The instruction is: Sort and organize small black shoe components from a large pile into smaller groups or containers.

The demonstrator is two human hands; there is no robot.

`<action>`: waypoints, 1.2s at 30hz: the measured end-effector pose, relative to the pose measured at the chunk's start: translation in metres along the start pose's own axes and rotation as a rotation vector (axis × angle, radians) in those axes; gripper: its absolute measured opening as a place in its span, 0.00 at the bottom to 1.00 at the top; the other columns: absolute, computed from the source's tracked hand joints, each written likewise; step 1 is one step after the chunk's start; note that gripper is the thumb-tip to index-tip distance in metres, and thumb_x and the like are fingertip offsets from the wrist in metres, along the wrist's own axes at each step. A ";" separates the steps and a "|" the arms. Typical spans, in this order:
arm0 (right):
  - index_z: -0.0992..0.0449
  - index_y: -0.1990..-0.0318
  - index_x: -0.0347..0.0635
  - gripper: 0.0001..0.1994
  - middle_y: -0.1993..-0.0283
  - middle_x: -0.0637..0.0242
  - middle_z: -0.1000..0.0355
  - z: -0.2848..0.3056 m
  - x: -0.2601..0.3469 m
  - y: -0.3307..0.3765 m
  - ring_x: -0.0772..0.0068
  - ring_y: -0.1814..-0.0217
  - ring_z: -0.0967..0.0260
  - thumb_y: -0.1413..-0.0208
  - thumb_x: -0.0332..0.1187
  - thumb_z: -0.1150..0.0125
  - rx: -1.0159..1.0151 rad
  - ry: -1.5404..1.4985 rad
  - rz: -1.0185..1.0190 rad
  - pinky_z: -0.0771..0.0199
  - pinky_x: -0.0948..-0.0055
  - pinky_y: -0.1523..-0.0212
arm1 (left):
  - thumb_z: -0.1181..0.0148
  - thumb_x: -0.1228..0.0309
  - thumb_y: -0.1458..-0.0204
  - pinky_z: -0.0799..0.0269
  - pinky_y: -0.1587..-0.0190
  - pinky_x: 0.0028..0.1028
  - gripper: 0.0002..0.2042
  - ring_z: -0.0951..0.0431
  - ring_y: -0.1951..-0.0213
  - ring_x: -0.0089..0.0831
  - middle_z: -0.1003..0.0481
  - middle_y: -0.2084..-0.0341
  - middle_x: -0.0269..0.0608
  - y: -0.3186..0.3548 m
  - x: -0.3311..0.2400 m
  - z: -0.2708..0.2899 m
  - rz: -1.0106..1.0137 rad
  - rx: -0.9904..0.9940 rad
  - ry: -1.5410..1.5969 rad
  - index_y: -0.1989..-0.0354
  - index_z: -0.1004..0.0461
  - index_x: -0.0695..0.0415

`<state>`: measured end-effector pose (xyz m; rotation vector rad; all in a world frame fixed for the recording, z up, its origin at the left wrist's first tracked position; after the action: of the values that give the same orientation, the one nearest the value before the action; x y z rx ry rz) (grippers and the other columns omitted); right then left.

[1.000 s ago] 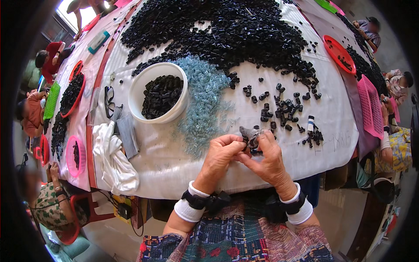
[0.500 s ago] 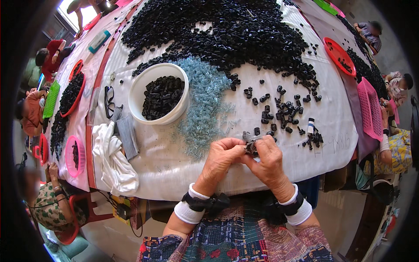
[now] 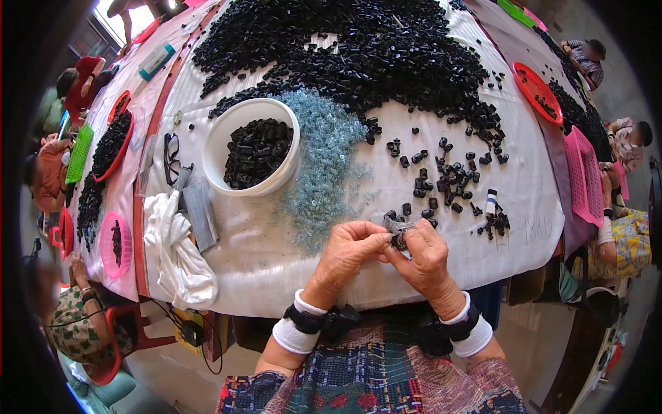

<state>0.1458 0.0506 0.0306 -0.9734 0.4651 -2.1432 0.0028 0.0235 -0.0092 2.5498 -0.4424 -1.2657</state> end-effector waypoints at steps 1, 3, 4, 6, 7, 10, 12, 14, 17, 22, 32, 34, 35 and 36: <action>0.32 0.76 0.37 0.11 0.78 0.59 0.38 0.000 -0.001 0.000 0.57 0.77 0.39 0.64 0.25 0.32 -0.002 -0.012 -0.025 0.38 0.64 0.77 | 0.41 0.74 0.50 0.27 0.71 0.17 0.06 0.24 0.74 0.21 0.24 0.75 0.39 0.000 -0.001 -0.001 -0.006 -0.001 -0.002 0.68 0.26 0.65; 0.32 0.76 0.37 0.11 0.78 0.59 0.38 0.000 -0.001 -0.001 0.57 0.76 0.39 0.64 0.25 0.32 -0.005 -0.032 -0.041 0.38 0.64 0.77 | 0.41 0.73 0.50 0.27 0.70 0.17 0.06 0.25 0.74 0.21 0.24 0.75 0.38 0.000 -0.002 -0.002 0.002 -0.005 -0.014 0.69 0.26 0.64; 0.32 0.76 0.36 0.11 0.78 0.58 0.38 0.001 -0.001 -0.003 0.56 0.75 0.39 0.64 0.25 0.32 0.019 -0.015 -0.031 0.37 0.64 0.76 | 0.41 0.73 0.50 0.27 0.70 0.17 0.06 0.25 0.74 0.21 0.24 0.75 0.38 0.001 -0.003 -0.002 -0.007 -0.013 -0.017 0.69 0.26 0.64; 0.32 0.76 0.36 0.12 0.77 0.58 0.38 0.002 -0.001 -0.008 0.56 0.74 0.39 0.65 0.26 0.32 0.036 -0.013 0.001 0.37 0.63 0.76 | 0.42 0.73 0.50 0.28 0.70 0.17 0.06 0.25 0.73 0.20 0.25 0.75 0.36 0.002 -0.006 -0.003 0.012 0.043 -0.110 0.69 0.26 0.63; 0.32 0.75 0.37 0.12 0.76 0.58 0.38 0.003 -0.001 -0.008 0.56 0.74 0.39 0.65 0.26 0.31 0.061 -0.022 0.017 0.36 0.63 0.75 | 0.42 0.72 0.51 0.28 0.69 0.18 0.06 0.25 0.74 0.20 0.25 0.75 0.35 0.005 -0.010 -0.005 0.015 0.046 -0.130 0.69 0.26 0.63; 0.28 0.63 0.36 0.17 0.69 0.58 0.33 0.014 0.002 -0.016 0.57 0.68 0.34 0.64 0.27 0.32 0.081 -0.190 0.010 0.32 0.67 0.70 | 0.41 0.69 0.49 0.27 0.69 0.18 0.09 0.23 0.72 0.22 0.24 0.73 0.38 0.002 -0.005 -0.009 -0.024 0.086 0.026 0.67 0.26 0.63; 0.29 0.58 0.35 0.21 0.66 0.58 0.32 0.019 0.001 -0.016 0.60 0.66 0.33 0.63 0.27 0.33 0.118 -0.261 -0.228 0.32 0.70 0.71 | 0.44 0.71 0.47 0.24 0.67 0.24 0.08 0.21 0.69 0.30 0.24 0.70 0.45 0.003 -0.016 -0.002 -0.034 0.058 0.011 0.64 0.28 0.64; 0.30 0.61 0.34 0.17 0.67 0.57 0.34 0.020 -0.009 -0.020 0.59 0.68 0.34 0.62 0.25 0.35 0.150 -0.160 -0.257 0.33 0.68 0.72 | 0.45 0.71 0.46 0.23 0.70 0.26 0.08 0.21 0.71 0.31 0.24 0.70 0.46 0.004 -0.037 0.003 -0.247 -0.044 0.142 0.64 0.27 0.64; 0.32 0.64 0.33 0.12 0.67 0.52 0.35 0.011 -0.026 -0.024 0.49 0.63 0.36 0.59 0.23 0.39 0.130 -0.028 -0.218 0.34 0.60 0.62 | 0.46 0.64 0.44 0.22 0.74 0.27 0.11 0.21 0.74 0.28 0.23 0.73 0.43 0.005 -0.071 0.019 -0.413 -0.209 0.296 0.66 0.27 0.62; 0.33 0.66 0.35 0.11 0.67 0.54 0.35 -0.005 -0.036 -0.031 0.50 0.61 0.36 0.59 0.26 0.41 0.231 0.168 -0.088 0.34 0.59 0.60 | 0.47 0.57 0.45 0.20 0.73 0.28 0.16 0.20 0.73 0.29 0.22 0.72 0.43 0.002 -0.105 0.046 -0.454 -0.309 0.504 0.65 0.27 0.61; 0.34 0.71 0.35 0.10 0.69 0.54 0.37 -0.012 -0.024 -0.035 0.50 0.63 0.37 0.61 0.25 0.41 0.237 0.182 -0.087 0.35 0.59 0.63 | 0.52 0.63 0.42 0.21 0.69 0.30 0.13 0.21 0.70 0.31 0.23 0.68 0.44 0.002 -0.097 0.041 -0.375 -0.141 0.482 0.58 0.31 0.61; 0.33 0.69 0.35 0.11 0.67 0.54 0.36 -0.005 -0.007 -0.032 0.51 0.61 0.37 0.62 0.25 0.39 0.250 0.139 -0.066 0.35 0.59 0.62 | 0.50 0.66 0.43 0.21 0.71 0.29 0.11 0.21 0.71 0.30 0.24 0.69 0.43 0.004 -0.088 0.034 -0.347 -0.154 0.473 0.58 0.31 0.61; 0.32 0.68 0.35 0.12 0.66 0.54 0.35 -0.003 0.002 -0.029 0.51 0.61 0.37 0.63 0.25 0.39 0.268 0.092 0.020 0.35 0.59 0.61 | 0.49 0.67 0.43 0.22 0.71 0.28 0.11 0.21 0.72 0.29 0.24 0.70 0.42 0.003 -0.082 0.030 -0.304 -0.125 0.433 0.58 0.30 0.61; 0.31 0.67 0.35 0.13 0.64 0.55 0.34 -0.001 0.009 -0.025 0.51 0.60 0.37 0.63 0.25 0.38 0.284 0.044 0.107 0.35 0.58 0.60 | 0.48 0.67 0.44 0.22 0.71 0.28 0.10 0.21 0.72 0.28 0.24 0.71 0.41 0.002 -0.075 0.026 -0.261 -0.095 0.392 0.58 0.30 0.61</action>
<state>0.1290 0.0607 0.0486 -0.7273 0.2198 -2.0684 -0.0609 0.0474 0.0307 2.7449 0.0318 -0.7992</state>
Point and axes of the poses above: each hand's wrist, its own y-axis away from the middle knuckle, its own z-axis out of the back of the hand, x = y × z, the point moved 2 cm from there along -y, towards the middle knuckle
